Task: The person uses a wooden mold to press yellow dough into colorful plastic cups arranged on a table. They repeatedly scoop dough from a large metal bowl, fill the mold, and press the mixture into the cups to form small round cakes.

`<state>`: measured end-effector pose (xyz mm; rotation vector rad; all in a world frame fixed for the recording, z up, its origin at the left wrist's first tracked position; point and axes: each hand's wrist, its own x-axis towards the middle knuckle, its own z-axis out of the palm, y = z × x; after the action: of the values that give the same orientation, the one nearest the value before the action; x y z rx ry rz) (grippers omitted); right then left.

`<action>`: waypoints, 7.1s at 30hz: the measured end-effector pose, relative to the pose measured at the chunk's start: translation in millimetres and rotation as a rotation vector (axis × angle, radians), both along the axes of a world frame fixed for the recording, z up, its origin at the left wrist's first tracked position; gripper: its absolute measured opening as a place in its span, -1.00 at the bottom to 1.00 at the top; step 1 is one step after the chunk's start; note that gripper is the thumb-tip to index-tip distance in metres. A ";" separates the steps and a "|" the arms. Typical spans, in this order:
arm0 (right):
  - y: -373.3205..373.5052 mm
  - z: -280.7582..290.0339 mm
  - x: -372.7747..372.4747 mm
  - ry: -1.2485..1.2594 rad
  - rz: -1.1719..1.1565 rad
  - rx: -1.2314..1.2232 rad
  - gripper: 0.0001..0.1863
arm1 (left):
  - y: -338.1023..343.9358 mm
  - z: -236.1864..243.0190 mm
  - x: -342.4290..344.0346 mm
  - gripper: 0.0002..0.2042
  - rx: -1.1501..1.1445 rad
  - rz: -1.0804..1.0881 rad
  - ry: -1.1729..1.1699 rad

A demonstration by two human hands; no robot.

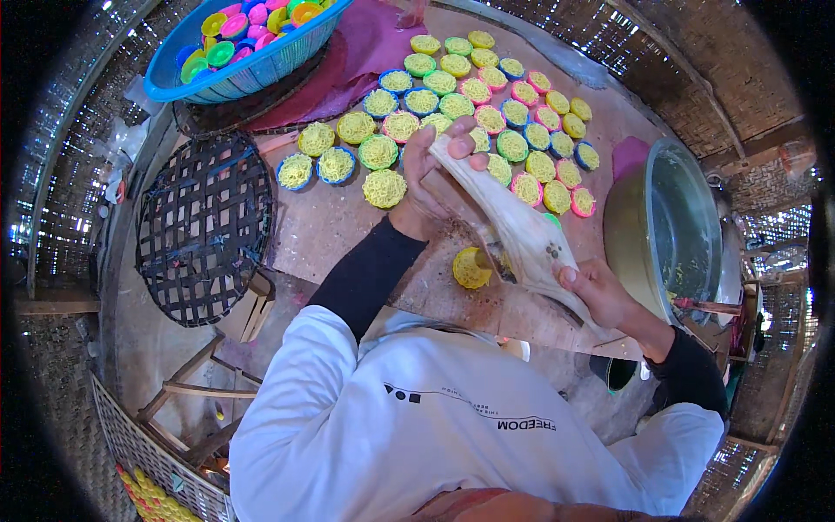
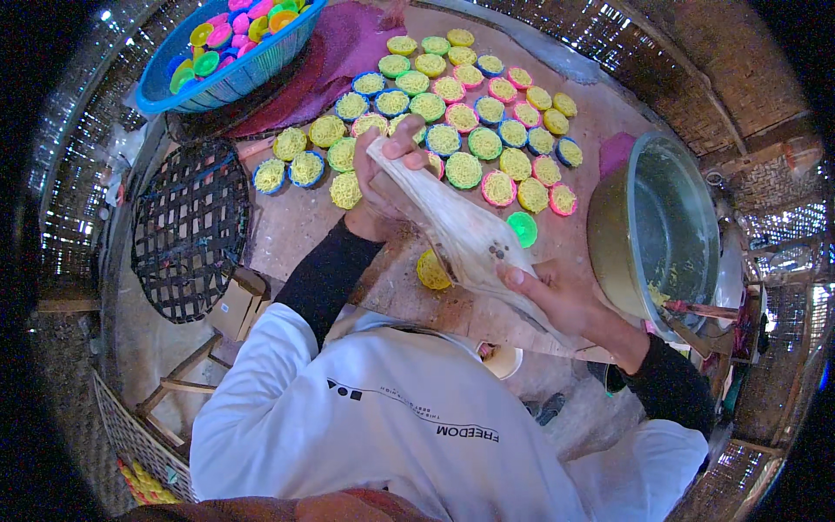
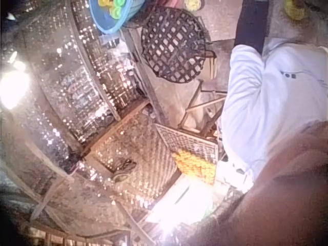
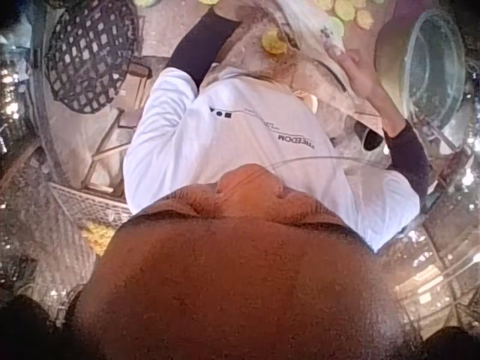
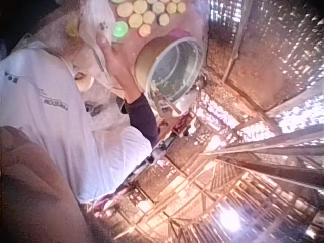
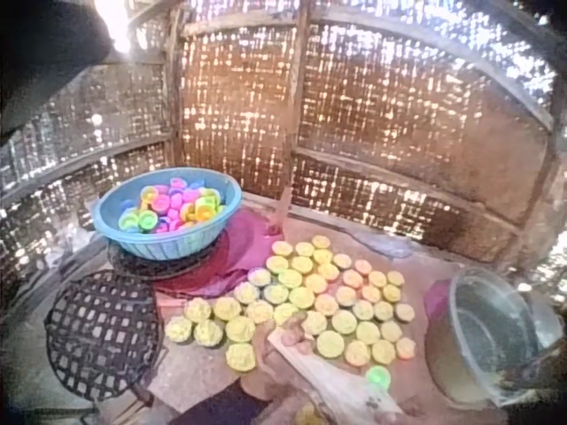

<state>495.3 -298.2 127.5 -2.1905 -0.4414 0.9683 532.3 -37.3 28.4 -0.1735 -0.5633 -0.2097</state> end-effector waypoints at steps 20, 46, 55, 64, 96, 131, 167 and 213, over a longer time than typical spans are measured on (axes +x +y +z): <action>-5.1 -2.2 -24.4 -0.028 -0.042 0.020 -0.37 | -6.7 5.8 -11.0 -0.67 0.013 -0.066 -0.011; -57.5 -71.2 -59.6 -0.058 -0.468 0.558 -0.27 | -26.3 -14.5 -66.6 -0.65 2.226 0.307 -0.309; -57.1 -74.0 -52.8 -0.059 -0.450 0.542 -0.29 | -8.5 -7.2 -93.6 -0.49 2.620 1.149 -0.875; 18.6 -44.0 -37.5 0.161 -0.146 0.828 -0.42 | -1.6 49.7 -55.7 -0.36 1.823 0.920 -0.376; 36.4 -129.6 -27.8 -0.996 0.029 -0.063 -0.71 | 63.5 31.0 -101.9 -0.52 1.847 1.328 0.374; 31.1 -108.7 -53.4 -0.928 0.020 -0.108 -0.81 | 72.3 19.0 -91.3 -0.48 1.710 1.307 0.348; 57.6 -119.0 -25.6 -1.009 0.111 0.011 -0.62 | 81.9 22.0 -102.0 -0.58 1.658 1.353 0.458; 25.0 -163.6 -40.5 -0.977 -0.249 0.040 -0.25 | 29.0 30.4 -72.1 -0.50 1.819 1.130 0.091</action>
<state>454.9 -273.2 -36.1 -2.4807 -0.5814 -0.3022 460.2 -8.3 58.7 1.8547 -0.1403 0.4399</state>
